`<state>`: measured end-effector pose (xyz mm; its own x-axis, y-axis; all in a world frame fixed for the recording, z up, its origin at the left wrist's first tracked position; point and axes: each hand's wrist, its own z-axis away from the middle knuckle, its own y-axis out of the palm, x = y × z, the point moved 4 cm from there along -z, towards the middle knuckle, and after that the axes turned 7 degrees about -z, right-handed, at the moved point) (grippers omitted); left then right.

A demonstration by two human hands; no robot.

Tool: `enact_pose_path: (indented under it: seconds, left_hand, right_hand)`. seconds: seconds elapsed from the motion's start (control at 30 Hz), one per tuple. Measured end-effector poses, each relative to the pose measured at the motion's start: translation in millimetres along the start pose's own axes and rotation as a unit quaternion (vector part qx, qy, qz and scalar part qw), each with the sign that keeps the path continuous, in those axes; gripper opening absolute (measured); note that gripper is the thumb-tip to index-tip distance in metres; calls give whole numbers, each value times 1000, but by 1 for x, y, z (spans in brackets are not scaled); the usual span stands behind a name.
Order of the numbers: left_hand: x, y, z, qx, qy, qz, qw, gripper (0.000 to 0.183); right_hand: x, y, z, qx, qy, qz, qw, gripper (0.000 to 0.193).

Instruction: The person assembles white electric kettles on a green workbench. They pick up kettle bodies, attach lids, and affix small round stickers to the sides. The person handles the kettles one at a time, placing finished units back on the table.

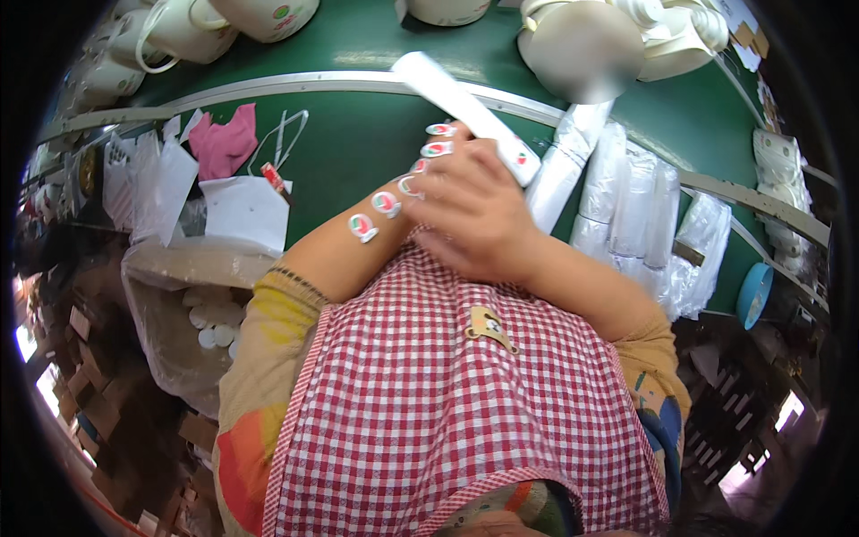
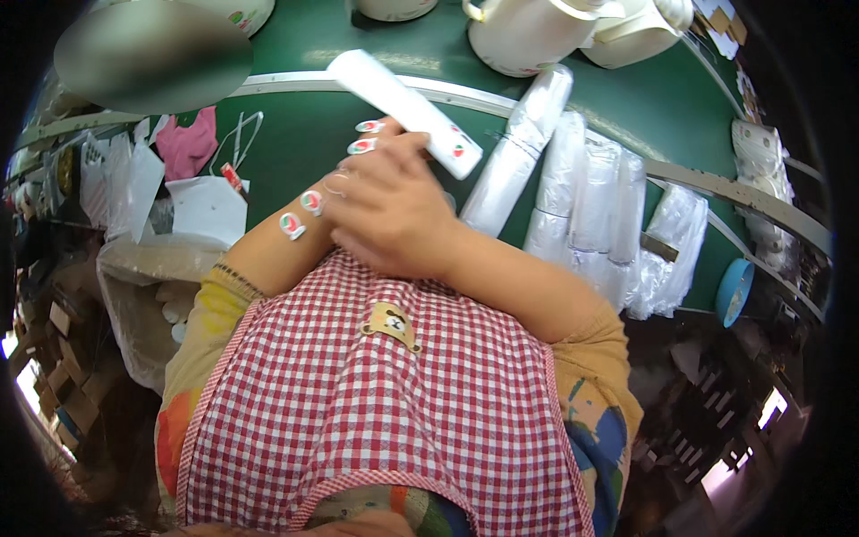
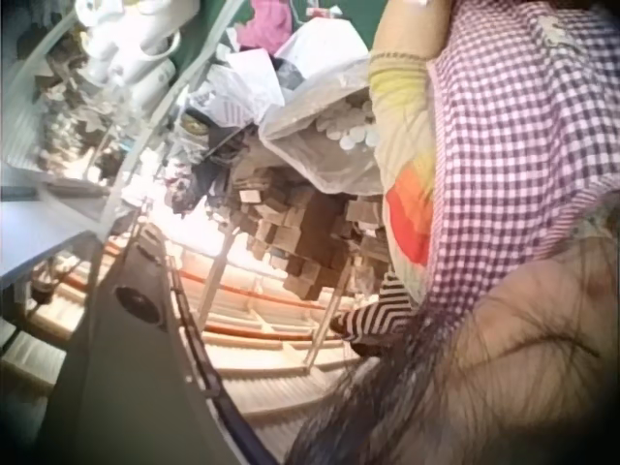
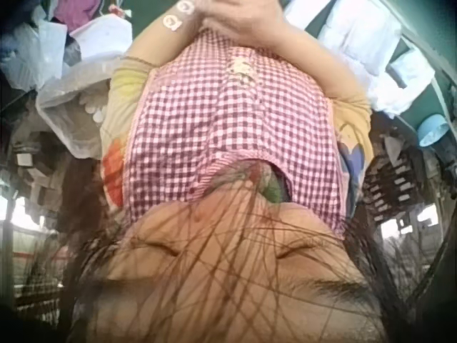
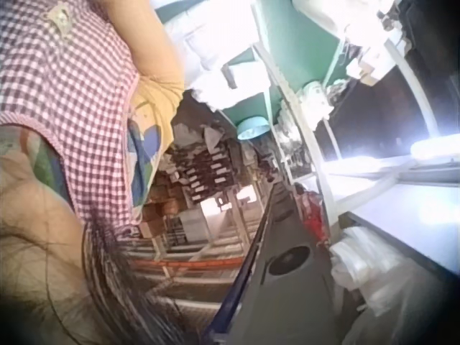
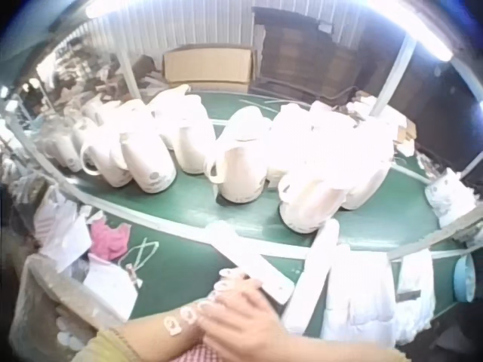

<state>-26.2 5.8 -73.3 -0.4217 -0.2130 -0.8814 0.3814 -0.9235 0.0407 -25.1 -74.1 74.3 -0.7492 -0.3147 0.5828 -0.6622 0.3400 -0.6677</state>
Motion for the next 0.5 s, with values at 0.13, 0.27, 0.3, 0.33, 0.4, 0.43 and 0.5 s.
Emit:
enact_pose_path:
  seconds: [0.13, 0.27, 0.3, 0.33, 0.4, 0.43, 0.5]
  left_hand:
    - [1, -18, 17, -43, -26, 118, 992, 30]
    - [-7, -9, 35, -61, -34, 155, 985, 26]
    - [-7, -7, 37, -63, -38, 158, 985, 26]
    - [-10, -5, 39, -49, -28, 167, 984, 25]
    - [-14, -3, 47, -61, -23, 153, 986, 24]
    - [-15, -5, 49, -58, -20, 146, 987, 24]
    - [-15, -7, 52, -59, -9, 135, 989, 25]
  right_hand:
    - [-62, -24, 61, -134, 227, -17, 964, 37]
    - [-68, -9, 79, -123, 384, -91, 911, 38]
    - [-70, -6, 78, -122, 399, -117, 901, 37]
    - [-73, -2, 82, -132, 414, -163, 886, 36]
    - [-79, 8, 92, -151, 440, -253, 848, 35]
    - [-79, 10, 93, -161, 445, -279, 836, 33]
    - [-78, 13, 95, -178, 453, -331, 809, 29]
